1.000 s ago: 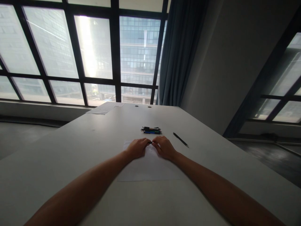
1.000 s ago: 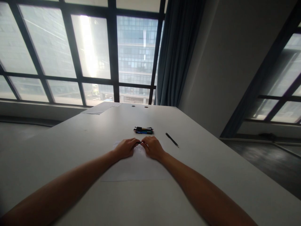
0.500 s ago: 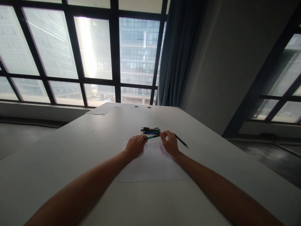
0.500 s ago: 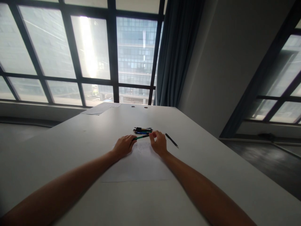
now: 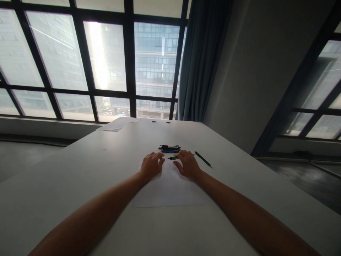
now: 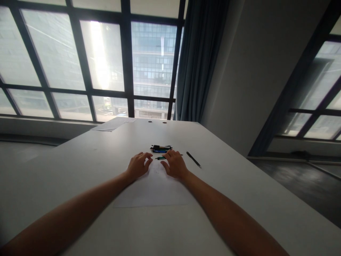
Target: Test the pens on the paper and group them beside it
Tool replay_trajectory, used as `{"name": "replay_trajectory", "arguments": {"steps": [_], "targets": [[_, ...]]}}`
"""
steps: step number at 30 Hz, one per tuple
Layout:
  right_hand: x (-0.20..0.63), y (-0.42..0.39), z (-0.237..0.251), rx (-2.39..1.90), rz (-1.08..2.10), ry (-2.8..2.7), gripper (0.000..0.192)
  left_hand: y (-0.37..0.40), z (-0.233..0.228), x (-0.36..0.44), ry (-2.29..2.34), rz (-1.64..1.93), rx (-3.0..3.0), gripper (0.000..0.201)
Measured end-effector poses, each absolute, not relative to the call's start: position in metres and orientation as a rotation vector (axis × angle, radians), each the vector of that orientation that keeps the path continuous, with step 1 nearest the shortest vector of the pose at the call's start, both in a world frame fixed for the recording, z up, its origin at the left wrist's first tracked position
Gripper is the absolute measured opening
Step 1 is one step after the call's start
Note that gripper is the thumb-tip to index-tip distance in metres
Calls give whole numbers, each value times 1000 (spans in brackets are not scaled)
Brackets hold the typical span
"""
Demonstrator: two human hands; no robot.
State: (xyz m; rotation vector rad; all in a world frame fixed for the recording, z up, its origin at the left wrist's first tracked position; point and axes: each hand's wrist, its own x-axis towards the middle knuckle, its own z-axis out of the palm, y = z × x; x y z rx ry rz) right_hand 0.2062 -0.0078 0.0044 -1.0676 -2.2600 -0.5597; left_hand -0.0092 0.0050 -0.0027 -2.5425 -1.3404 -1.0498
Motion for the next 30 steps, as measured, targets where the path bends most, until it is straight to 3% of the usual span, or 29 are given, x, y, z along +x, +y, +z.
{"name": "replay_trajectory", "arguments": {"steps": [6, 30], "targets": [[201, -16, 9, -1050, -614, -2278, 44, 4, -2, -8, -1430, -868, -2559, 21], [207, -12, 17, -991, -544, -2189, 42, 4, 3, -8, -1495, -793, -2655, 25]]}}
